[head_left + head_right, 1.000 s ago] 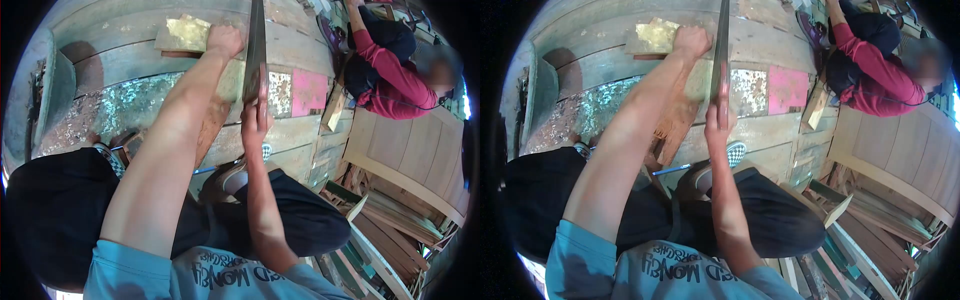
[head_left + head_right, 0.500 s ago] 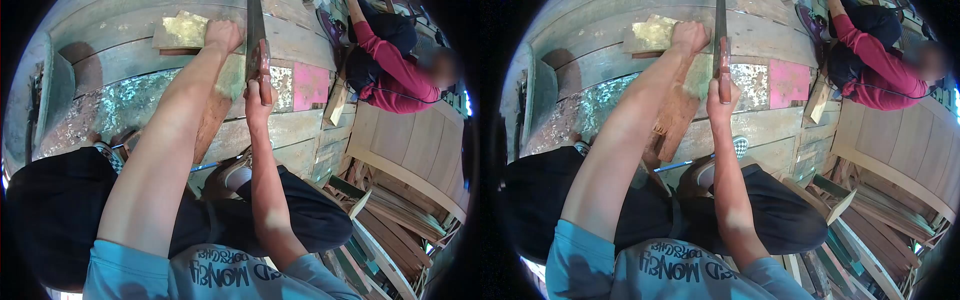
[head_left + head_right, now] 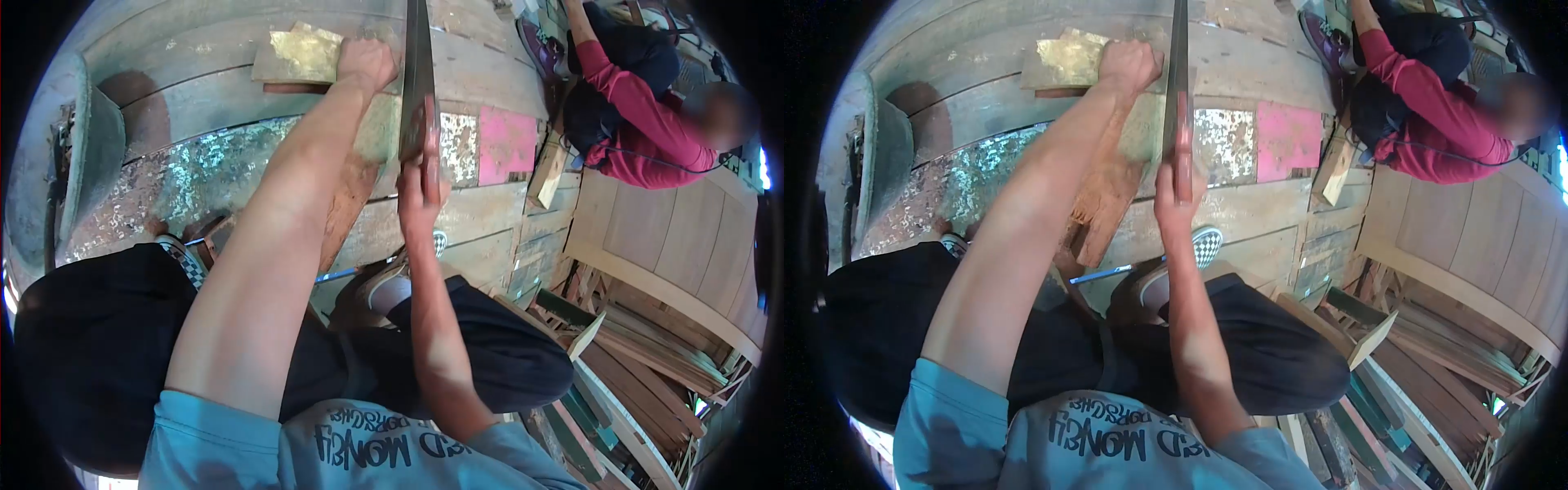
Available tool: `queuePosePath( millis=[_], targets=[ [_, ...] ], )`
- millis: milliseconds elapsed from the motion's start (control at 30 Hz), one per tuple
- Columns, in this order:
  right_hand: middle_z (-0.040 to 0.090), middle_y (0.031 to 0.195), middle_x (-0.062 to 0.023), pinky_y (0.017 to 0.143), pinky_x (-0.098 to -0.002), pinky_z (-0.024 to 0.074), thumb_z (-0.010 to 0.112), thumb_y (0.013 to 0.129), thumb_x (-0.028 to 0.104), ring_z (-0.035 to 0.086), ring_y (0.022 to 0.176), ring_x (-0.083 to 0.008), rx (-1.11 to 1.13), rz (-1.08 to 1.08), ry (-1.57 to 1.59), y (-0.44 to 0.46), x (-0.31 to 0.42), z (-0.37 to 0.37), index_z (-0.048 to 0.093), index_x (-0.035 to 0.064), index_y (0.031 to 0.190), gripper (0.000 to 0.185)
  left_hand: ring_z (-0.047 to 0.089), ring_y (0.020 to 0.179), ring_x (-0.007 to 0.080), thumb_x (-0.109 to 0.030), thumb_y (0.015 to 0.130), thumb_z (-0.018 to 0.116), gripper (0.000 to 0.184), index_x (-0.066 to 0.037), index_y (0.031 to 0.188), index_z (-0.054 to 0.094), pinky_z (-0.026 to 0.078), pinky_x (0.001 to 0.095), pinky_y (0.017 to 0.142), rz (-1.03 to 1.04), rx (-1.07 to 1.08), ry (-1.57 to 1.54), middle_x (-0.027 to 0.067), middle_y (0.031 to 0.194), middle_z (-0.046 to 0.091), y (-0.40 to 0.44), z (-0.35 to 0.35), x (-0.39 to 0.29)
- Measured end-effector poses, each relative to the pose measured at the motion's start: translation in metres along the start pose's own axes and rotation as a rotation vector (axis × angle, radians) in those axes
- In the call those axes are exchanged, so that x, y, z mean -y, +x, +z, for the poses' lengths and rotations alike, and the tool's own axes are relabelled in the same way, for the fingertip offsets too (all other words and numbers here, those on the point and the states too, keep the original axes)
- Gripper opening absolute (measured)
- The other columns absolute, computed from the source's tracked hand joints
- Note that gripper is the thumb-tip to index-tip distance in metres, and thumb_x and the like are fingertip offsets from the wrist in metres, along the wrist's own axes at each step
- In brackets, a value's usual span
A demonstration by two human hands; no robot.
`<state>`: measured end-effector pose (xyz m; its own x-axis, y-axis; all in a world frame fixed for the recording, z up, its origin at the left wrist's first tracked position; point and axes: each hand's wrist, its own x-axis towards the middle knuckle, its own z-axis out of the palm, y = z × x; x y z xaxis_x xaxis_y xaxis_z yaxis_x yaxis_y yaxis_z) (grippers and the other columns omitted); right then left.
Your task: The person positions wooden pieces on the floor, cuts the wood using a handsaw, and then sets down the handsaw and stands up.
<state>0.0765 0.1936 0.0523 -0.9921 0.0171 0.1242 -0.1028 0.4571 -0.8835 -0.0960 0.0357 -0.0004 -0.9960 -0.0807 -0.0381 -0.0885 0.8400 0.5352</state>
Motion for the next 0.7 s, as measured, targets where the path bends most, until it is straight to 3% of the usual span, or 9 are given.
queuePosePath(
  millis=[133,233,333,400,533,600,667,700],
  targets=[
    [0.042,0.058,0.0028,0.044,-0.0221,0.033,0.055,0.084,0.011,0.04,0.05,-0.0047,-0.024,0.133,0.137,-0.028,0.015,-0.002,0.056,0.0016,0.088,0.01,0.068,0.078,0.0316,-0.03,0.087,0.039,0.043,-0.005,0.076,0.072,0.051,0.0411,0.074,-0.02,0.013,0.027,0.0196,0.082,0.068,-0.006,-0.004,-0.002],
    [0.046,0.058,0.0019,0.044,-0.0232,0.0335,0.056,0.086,0.013,0.042,0.048,-0.0069,0.027,-0.019,-0.141,0.015,-0.006,0.005,0.055,0.0018,0.076,0.015,0.068,0.079,0.0318,-0.028,0.086,0.04,0.041,-0.005,0.077,0.072,0.052,0.0408,0.074,0.0,0.012,-0.021,0.0191,0.083,0.068,-0.003,0.0,0.0],
    [0.043,0.057,0.0031,0.042,-0.0235,0.032,0.054,0.087,0.011,0.04,0.046,-0.0058,0.021,0.044,0.127,0.032,-0.002,0.01,0.056,0.0012,0.089,0.01,0.069,0.078,0.0314,-0.028,0.085,0.04,0.041,-0.005,0.077,0.072,0.052,0.0411,0.074,-0.013,0.028,-0.002,0.0194,0.083,0.068,-0.002,0.002,0.0],
    [0.042,0.056,0.0035,0.04,-0.0238,0.0307,0.052,0.087,0.008,0.038,0.045,-0.0054,-0.004,0.156,0.113,0.008,0.015,0.0,0.057,0.0014,0.1,0.015,0.069,0.078,0.0313,-0.03,0.086,0.04,0.041,-0.005,0.077,0.073,0.052,0.041,0.074,-0.018,0.014,-0.022,0.0199,0.083,0.068,-0.001,-0.002,-0.002],
    [0.048,0.059,-0.0012,0.048,-0.0257,0.0375,0.053,0.084,0.01,0.045,0.053,-0.0082,-0.084,0.208,0.121,-0.021,0.025,-0.001,0.063,-0.0025,0.099,0.022,0.069,0.077,0.0314,-0.031,0.086,0.041,0.042,-0.004,0.076,0.072,0.051,0.0406,0.075,-0.006,0.055,0.017,0.0204,0.081,0.068,-0.005,-0.007,-0.001],
    [0.048,0.057,-0.0024,0.047,-0.0261,0.0368,0.052,0.084,0.009,0.045,0.051,-0.0085,-0.058,-0.279,-0.312,0.008,0.011,0.001,0.062,-0.0032,0.088,0.016,0.068,0.076,0.0317,-0.031,0.086,0.041,0.042,-0.004,0.076,0.072,0.051,0.0409,0.074,-0.012,0.012,-0.001,0.0208,0.082,0.068,-0.007,-0.006,-0.004],
    [0.047,0.054,-0.003,0.047,-0.0277,0.037,0.053,0.083,0.007,0.045,0.049,-0.0094,-0.003,0.227,0.121,0.031,0.003,0.006,0.057,-0.0028,0.074,0.014,0.068,0.076,0.0321,-0.031,0.086,0.041,0.043,-0.003,0.076,0.072,0.052,0.0402,0.073,0.015,0.005,-0.01,0.0211,0.082,0.068,-0.008,-0.003,-0.002],
    [0.047,0.054,-0.003,0.047,-0.0277,0.037,0.053,0.083,0.007,0.045,0.049,-0.0094,-0.008,0.223,0.124,0.03,0.004,0.005,0.057,-0.0028,0.074,0.014,0.068,0.076,0.0321,-0.031,0.086,0.041,0.043,-0.003,0.076,0.072,0.053,0.0397,0.073,0.005,0.017,-0.02,0.0209,0.081,0.068,-0.009,-0.003,-0.001]
  ],
)
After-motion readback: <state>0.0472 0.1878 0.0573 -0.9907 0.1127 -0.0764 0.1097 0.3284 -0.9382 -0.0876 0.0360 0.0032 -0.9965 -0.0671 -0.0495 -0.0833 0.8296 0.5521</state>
